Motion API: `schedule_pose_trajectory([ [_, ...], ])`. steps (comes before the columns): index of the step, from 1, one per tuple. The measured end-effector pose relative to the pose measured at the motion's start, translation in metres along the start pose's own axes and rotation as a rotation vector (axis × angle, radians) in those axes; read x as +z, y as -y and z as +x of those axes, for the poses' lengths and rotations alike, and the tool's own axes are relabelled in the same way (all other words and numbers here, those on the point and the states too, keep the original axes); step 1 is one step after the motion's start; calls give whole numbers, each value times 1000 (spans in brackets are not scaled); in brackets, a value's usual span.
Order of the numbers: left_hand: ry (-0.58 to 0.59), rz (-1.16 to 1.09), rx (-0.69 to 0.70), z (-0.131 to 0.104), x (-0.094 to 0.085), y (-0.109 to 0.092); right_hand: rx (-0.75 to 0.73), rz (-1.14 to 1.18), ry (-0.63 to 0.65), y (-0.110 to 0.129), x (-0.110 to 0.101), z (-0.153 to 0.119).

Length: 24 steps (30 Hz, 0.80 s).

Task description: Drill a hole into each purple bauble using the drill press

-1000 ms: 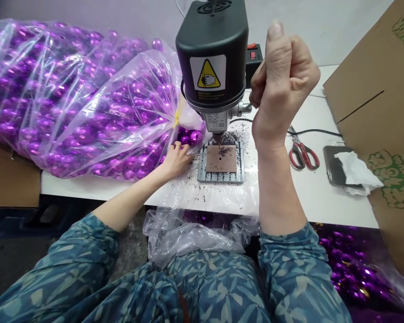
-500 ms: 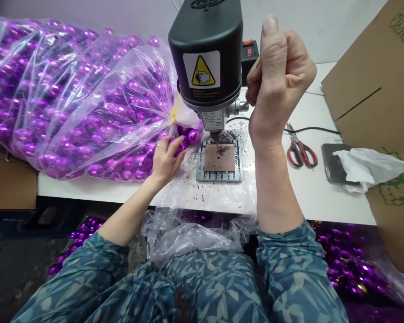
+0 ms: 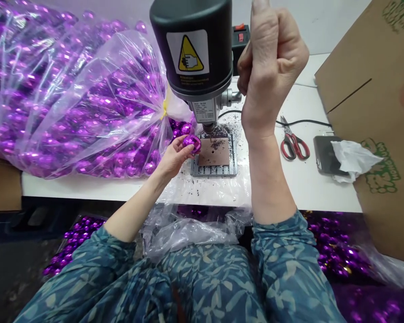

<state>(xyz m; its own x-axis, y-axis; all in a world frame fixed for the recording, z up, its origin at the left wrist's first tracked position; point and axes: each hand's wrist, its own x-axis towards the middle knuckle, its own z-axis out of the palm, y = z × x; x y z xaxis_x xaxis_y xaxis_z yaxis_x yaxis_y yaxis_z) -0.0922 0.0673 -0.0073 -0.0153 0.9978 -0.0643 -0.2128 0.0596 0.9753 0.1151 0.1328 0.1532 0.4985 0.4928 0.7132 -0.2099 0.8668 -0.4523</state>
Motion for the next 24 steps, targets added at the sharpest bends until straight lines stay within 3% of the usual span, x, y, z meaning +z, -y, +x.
schedule_pose_trajectory([
  [5, 85, 223, 121, 23, -1, 30, 27, 62, -4, 2, -1, 0],
  [11, 200, 376, 218, 34, 1, 46, 43, 89, -21, 1, -1, 0],
  [19, 98, 641, 357, 35, 8, 58, -24, 138, -18, -9, -2, 2],
  [24, 208, 560, 461, 34, 20, 69, 91, 172, -6, -2, -2, 1],
])
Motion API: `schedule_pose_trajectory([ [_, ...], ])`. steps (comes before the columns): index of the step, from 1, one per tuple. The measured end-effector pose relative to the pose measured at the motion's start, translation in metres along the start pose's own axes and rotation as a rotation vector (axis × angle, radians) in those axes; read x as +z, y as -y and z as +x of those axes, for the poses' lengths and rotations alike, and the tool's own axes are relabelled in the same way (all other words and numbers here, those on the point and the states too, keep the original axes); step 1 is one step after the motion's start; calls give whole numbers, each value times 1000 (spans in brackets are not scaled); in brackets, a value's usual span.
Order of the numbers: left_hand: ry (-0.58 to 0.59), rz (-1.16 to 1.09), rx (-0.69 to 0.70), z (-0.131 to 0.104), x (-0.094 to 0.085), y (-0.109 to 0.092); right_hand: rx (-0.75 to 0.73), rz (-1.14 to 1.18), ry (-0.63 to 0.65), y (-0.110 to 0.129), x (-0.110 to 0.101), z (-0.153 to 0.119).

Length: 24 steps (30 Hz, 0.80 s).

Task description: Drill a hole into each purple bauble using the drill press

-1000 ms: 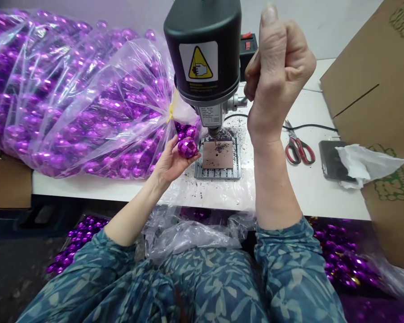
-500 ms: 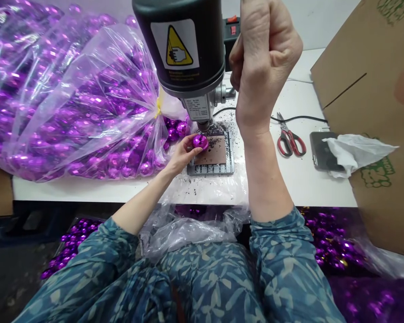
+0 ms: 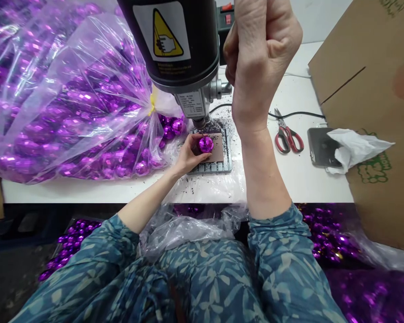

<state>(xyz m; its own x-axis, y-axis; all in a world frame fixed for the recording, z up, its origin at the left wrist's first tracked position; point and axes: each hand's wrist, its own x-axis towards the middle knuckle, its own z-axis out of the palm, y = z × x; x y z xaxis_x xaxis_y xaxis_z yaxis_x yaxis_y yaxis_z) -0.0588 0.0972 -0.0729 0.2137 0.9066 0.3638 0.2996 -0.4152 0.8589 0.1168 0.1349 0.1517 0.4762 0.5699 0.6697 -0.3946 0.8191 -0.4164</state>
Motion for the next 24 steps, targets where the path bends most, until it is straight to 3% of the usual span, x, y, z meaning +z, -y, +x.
schedule_pose_trajectory([
  [8, 39, -47, -1, 7, 0, 7, 10, -64, 102, 8, -4, -3],
  [14, 1, -105, -84, 6, 2, -3, -266, 4, 57, -6, -14, -22],
  [21, -5, -131, -96, 7, 3, -4, -387, -130, 68, -17, -36, -42],
  [24, 0, -134, -103, 7, 3, -4, -388, -261, -1, -12, -38, -49],
])
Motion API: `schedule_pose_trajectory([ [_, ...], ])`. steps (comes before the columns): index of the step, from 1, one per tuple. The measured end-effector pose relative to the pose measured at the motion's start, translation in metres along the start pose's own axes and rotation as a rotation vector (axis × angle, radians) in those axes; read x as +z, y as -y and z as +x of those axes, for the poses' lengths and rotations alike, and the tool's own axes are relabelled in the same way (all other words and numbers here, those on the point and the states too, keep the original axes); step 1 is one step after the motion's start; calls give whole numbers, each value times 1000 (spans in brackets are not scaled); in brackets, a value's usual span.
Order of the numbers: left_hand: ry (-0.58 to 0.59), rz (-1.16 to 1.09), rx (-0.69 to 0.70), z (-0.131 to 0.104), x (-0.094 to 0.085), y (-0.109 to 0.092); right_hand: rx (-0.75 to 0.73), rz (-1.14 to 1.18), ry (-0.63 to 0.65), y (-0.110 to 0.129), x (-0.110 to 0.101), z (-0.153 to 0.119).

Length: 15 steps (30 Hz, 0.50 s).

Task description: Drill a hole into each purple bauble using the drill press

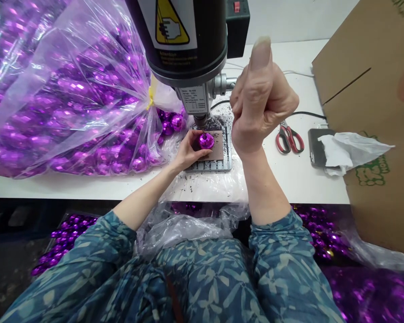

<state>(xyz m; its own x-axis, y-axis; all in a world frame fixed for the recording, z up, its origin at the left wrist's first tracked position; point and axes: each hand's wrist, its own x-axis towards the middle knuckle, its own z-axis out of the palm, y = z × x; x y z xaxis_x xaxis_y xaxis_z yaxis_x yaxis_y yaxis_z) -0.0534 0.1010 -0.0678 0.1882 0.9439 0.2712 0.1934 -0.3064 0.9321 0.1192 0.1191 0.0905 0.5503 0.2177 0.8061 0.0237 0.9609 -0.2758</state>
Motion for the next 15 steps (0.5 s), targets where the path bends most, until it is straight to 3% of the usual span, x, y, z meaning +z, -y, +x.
schedule_pose_trajectory([
  [3, 6, -11, -21, -1, 0, -2, 100, -85, -44, 9, 0, -2],
  [9, 12, -38, -37, -2, 0, -3, 66, 44, 15, 18, 0, -7],
  [15, 4, -33, -35, -1, 1, 1, 142, -71, 53, 23, -8, -15],
])
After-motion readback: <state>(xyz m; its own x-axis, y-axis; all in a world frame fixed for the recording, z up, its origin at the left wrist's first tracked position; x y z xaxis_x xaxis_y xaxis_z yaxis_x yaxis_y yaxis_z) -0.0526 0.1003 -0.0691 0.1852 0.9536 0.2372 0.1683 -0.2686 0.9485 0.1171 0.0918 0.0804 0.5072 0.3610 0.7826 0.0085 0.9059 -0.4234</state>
